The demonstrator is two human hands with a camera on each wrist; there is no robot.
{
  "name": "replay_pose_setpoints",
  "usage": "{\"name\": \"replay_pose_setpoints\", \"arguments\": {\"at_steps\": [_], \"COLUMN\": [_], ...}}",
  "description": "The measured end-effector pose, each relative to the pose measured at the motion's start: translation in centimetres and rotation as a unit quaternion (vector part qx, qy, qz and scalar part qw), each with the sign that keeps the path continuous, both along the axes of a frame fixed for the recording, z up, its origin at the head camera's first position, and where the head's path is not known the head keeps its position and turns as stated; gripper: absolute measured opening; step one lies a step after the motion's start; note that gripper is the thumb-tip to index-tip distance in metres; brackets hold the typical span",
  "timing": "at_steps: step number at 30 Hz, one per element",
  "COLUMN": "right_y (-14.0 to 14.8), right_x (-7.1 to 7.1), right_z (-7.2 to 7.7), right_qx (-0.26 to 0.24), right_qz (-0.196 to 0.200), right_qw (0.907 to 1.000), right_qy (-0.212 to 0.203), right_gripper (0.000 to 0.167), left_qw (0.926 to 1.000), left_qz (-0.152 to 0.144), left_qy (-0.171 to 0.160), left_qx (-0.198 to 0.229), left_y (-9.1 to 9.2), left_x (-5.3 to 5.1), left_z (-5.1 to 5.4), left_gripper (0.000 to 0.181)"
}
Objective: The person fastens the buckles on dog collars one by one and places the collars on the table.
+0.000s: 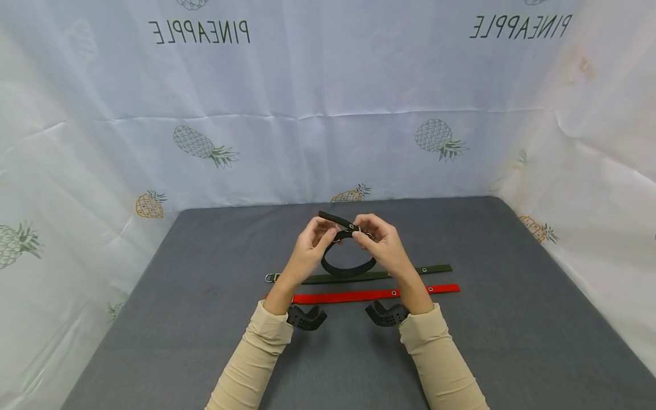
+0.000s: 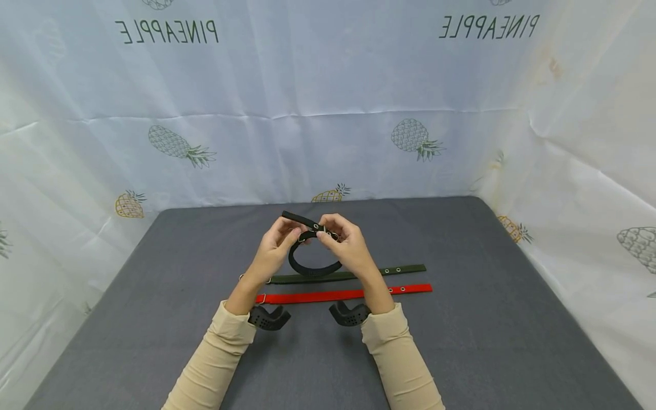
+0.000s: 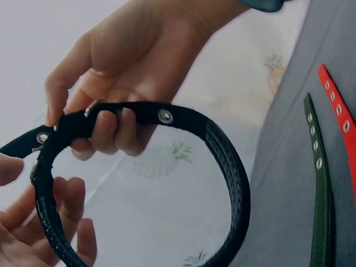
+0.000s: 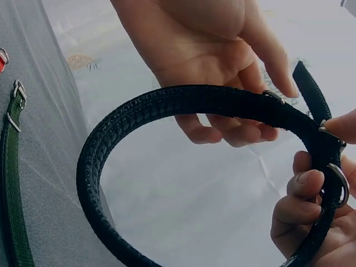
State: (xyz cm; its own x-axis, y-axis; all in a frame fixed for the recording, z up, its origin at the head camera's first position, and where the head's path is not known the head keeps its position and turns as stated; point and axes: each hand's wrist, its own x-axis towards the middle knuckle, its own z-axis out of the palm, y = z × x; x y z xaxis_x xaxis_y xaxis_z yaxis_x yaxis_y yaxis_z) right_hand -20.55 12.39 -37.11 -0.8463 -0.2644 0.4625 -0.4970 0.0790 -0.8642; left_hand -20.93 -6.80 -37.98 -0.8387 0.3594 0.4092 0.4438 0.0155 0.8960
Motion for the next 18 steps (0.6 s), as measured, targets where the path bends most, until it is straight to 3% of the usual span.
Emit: {"name": "replay_pose_setpoints", "arguments": {"at_steps": [5,11,18], "right_y": [-0.03,-0.06,-0.28], "right_x": [-0.06,0.05,0.28], "right_z": [-0.08,-0.01,0.08], "right_qx": [-0.002,-0.003,-0.004], "right_qz": [0.013,0.019,0.017], "right_qw": [0.9999,0.9998,0.9998], "right_qy": [0.006,0.009,-0.005], "right_gripper": [0.02,0.021,0.025], "left_qw": [0.9995,0.9958,0.9932], "left_qz": [0.002,0.007,0.022], "left_qy": [-0.027,-0.091,-0.112], "left_qx": [-0.014,0.007,0.024], "left_y": [0.02,0.32,0.69], "left_x": [0.2,0.52,0.8], "left_z": [0.15,0.39,0.6], "left_gripper": [0.029,0.029,0.024]}}
